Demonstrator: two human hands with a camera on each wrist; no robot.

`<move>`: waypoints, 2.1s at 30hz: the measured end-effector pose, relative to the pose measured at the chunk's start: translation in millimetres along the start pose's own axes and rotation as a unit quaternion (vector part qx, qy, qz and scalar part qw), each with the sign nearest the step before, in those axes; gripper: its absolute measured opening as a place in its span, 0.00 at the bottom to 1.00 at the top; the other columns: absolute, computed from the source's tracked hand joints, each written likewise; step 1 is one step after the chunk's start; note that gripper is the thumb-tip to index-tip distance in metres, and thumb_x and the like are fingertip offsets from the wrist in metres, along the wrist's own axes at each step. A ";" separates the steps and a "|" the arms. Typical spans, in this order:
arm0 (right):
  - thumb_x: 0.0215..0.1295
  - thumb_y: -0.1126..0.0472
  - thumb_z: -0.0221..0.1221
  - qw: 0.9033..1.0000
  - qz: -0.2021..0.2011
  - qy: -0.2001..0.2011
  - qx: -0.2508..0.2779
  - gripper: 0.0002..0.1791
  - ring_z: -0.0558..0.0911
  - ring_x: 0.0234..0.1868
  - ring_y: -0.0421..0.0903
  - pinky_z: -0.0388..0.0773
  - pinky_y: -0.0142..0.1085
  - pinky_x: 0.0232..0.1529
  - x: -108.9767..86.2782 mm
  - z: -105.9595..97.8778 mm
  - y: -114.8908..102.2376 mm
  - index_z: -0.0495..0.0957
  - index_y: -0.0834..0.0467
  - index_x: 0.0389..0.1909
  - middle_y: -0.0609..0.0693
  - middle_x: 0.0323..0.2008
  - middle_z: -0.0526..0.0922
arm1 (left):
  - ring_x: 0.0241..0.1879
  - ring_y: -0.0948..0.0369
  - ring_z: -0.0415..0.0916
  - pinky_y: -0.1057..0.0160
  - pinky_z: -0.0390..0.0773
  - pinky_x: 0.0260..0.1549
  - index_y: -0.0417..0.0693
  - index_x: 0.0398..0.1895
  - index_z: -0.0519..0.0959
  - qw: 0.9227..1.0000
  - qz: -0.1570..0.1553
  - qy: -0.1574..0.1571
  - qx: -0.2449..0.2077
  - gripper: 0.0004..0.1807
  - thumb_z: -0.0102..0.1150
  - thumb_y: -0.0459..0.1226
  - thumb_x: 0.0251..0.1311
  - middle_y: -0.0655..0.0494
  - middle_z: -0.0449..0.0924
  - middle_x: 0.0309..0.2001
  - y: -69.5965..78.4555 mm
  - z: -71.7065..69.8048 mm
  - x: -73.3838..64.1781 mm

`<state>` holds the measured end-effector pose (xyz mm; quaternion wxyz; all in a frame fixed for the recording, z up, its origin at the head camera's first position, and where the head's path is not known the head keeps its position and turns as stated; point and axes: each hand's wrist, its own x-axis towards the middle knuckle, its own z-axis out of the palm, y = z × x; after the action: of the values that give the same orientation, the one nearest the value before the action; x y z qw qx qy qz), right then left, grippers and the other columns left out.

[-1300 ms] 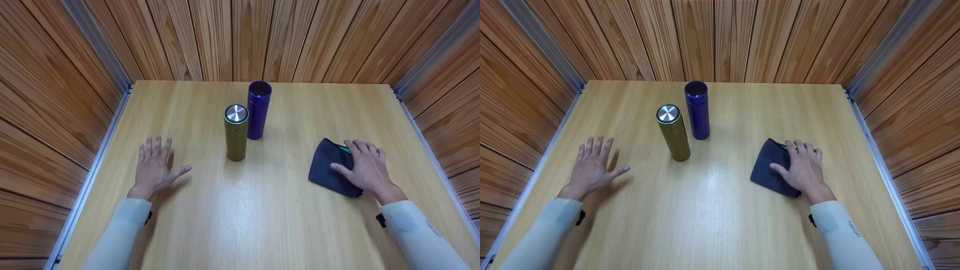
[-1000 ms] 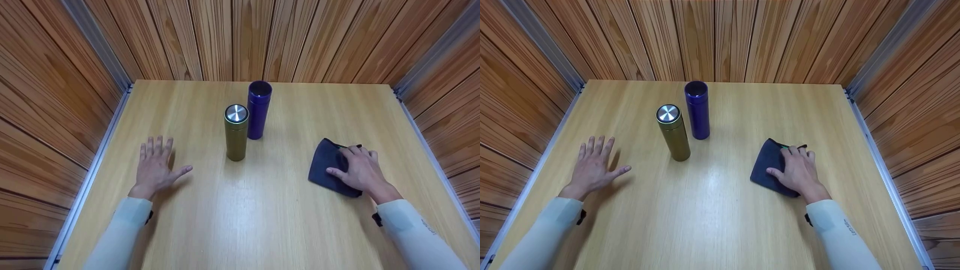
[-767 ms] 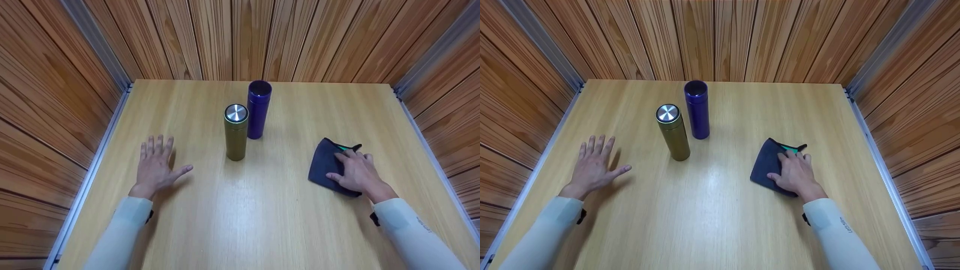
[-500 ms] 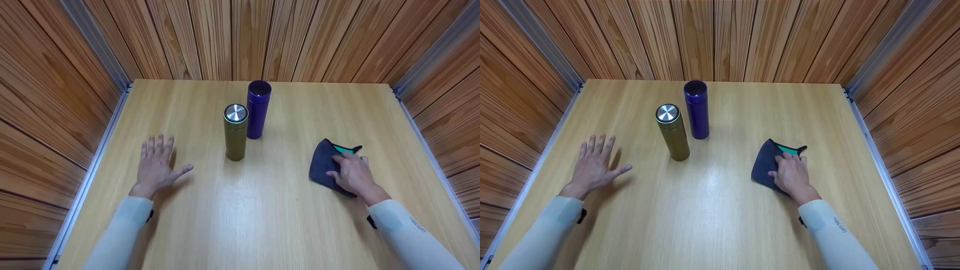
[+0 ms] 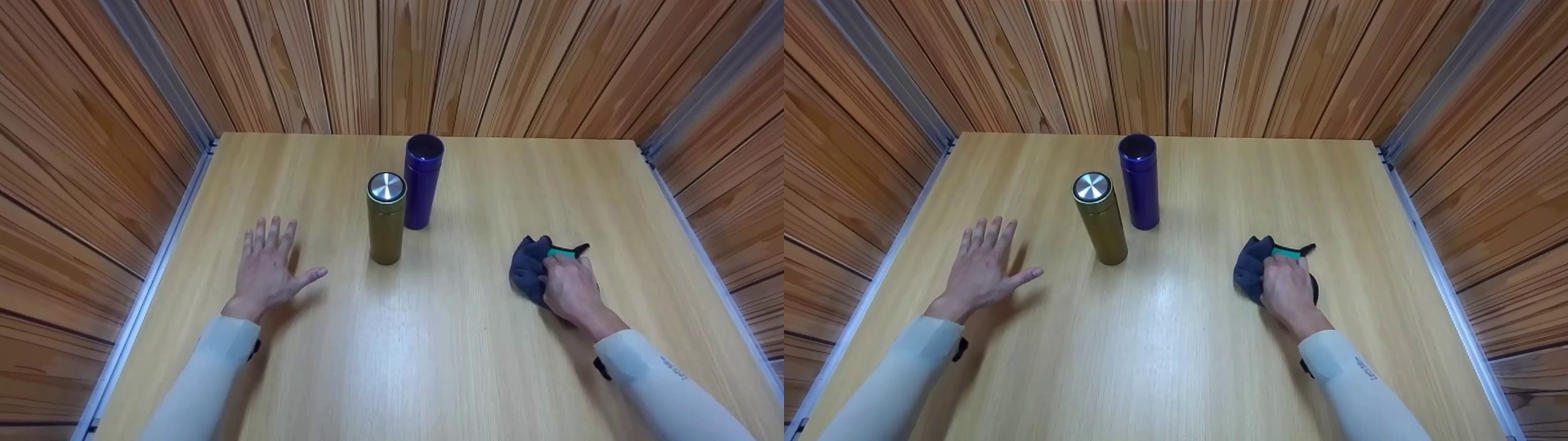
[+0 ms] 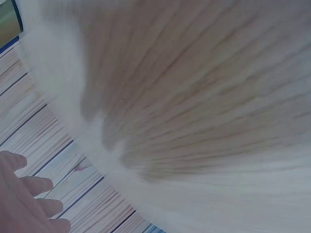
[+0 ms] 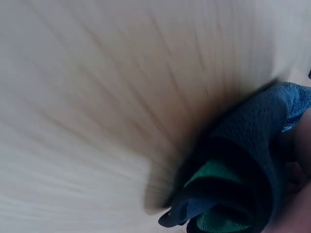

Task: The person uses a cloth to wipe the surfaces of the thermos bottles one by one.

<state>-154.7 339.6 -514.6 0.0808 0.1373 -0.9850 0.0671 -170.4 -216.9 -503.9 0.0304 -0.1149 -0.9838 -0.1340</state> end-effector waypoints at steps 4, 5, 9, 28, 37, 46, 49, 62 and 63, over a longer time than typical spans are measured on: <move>0.63 0.69 0.63 1.000 0.012 0.004 0.020 0.06 0.80 0.40 0.64 0.62 0.51 0.38 -0.6 -7.4 0.7 0.76 0.68 0.35 0.62 0.32 0.78 | 0.80 0.38 0.32 0.37 0.32 0.75 0.48 0.83 0.49 1.000 0.003 -0.001 -0.006 0.63 0.46 0.79 0.56 0.38 0.40 0.82 3.3 -2.0 2.5; 0.64 0.68 0.63 1.000 0.016 0.004 0.026 0.06 0.80 0.40 0.64 0.62 0.52 0.39 -0.5 -9.6 0.3 0.76 0.68 0.36 0.62 0.32 0.78 | 0.80 0.38 0.32 0.37 0.31 0.75 0.48 0.83 0.49 1.000 0.004 -0.001 -0.009 0.63 0.46 0.79 0.56 0.38 0.40 0.82 4.1 -2.4 3.1; 0.66 0.68 0.62 0.998 0.027 0.014 0.053 0.08 0.79 0.41 0.63 0.65 0.55 0.43 0.2 -18.0 -3.2 0.77 0.70 0.39 0.63 0.35 0.79 | 0.80 0.39 0.32 0.38 0.31 0.75 0.48 0.83 0.48 1.000 0.004 0.000 -0.017 0.63 0.45 0.79 0.56 0.39 0.40 0.82 8.4 -4.8 5.4; 0.65 0.70 0.63 0.986 0.037 0.088 0.133 0.09 0.81 0.44 0.67 0.65 0.56 0.47 -3.6 -28.7 -25.8 0.78 0.72 0.42 0.68 0.41 0.82 | 0.79 0.44 0.49 0.44 0.40 0.77 0.40 0.80 0.55 0.993 0.041 0.090 -0.066 0.64 0.57 0.76 0.53 0.40 0.55 0.79 50.0 -19.0 32.8; 0.64 0.70 0.63 0.981 0.038 0.106 0.159 0.08 0.80 0.41 0.66 0.63 0.51 0.45 -3.0 -28.4 -36.0 0.79 0.71 0.41 0.66 0.39 0.82 | 0.73 0.46 0.62 0.46 0.51 0.75 0.38 0.76 0.62 0.977 0.087 0.150 -0.121 0.61 0.62 0.73 0.52 0.41 0.67 0.73 78.9 -29.7 50.9; 0.62 0.72 0.64 0.976 0.037 0.123 0.176 0.06 0.80 0.39 0.64 0.64 0.51 0.44 -4.0 -27.7 -42.3 0.79 0.70 0.39 0.65 0.37 0.82 | 0.72 0.48 0.63 0.48 0.57 0.73 0.41 0.77 0.61 0.972 0.084 0.143 -0.169 0.62 0.60 0.76 0.50 0.45 0.67 0.73 113.6 -46.6 66.1; 0.64 0.72 0.63 0.977 0.040 0.113 0.178 0.06 0.80 0.39 0.64 0.63 0.50 0.45 -4.4 -26.8 -44.8 0.79 0.70 0.40 0.64 0.38 0.82 | 0.71 0.50 0.64 0.48 0.61 0.71 0.41 0.77 0.62 0.971 0.081 0.139 -0.175 0.63 0.61 0.76 0.49 0.45 0.68 0.72 122.3 -50.8 70.1; 0.63 0.72 0.64 0.975 0.034 0.118 0.183 0.07 0.80 0.39 0.63 0.62 0.49 0.44 -3.7 -29.4 -49.0 0.80 0.69 0.40 0.64 0.38 0.82 | 0.67 0.50 0.69 0.49 0.64 0.70 0.39 0.73 0.67 0.974 0.086 0.123 -0.170 0.55 0.61 0.71 0.55 0.45 0.73 0.68 147.9 -60.6 82.7; 0.63 0.72 0.64 0.975 0.033 0.120 0.183 0.06 0.81 0.39 0.63 0.62 0.49 0.43 -3.9 -29.3 -49.2 0.80 0.69 0.40 0.64 0.38 0.82 | 0.66 0.51 0.71 0.50 0.65 0.69 0.39 0.72 0.67 0.974 0.085 0.123 -0.173 0.54 0.62 0.70 0.56 0.45 0.75 0.67 148.9 -60.1 83.0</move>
<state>-133.1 298.3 -481.3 0.1696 0.1085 -0.9431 0.2647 -214.4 -75.4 -400.3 0.1418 -0.1842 -0.9213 -0.3118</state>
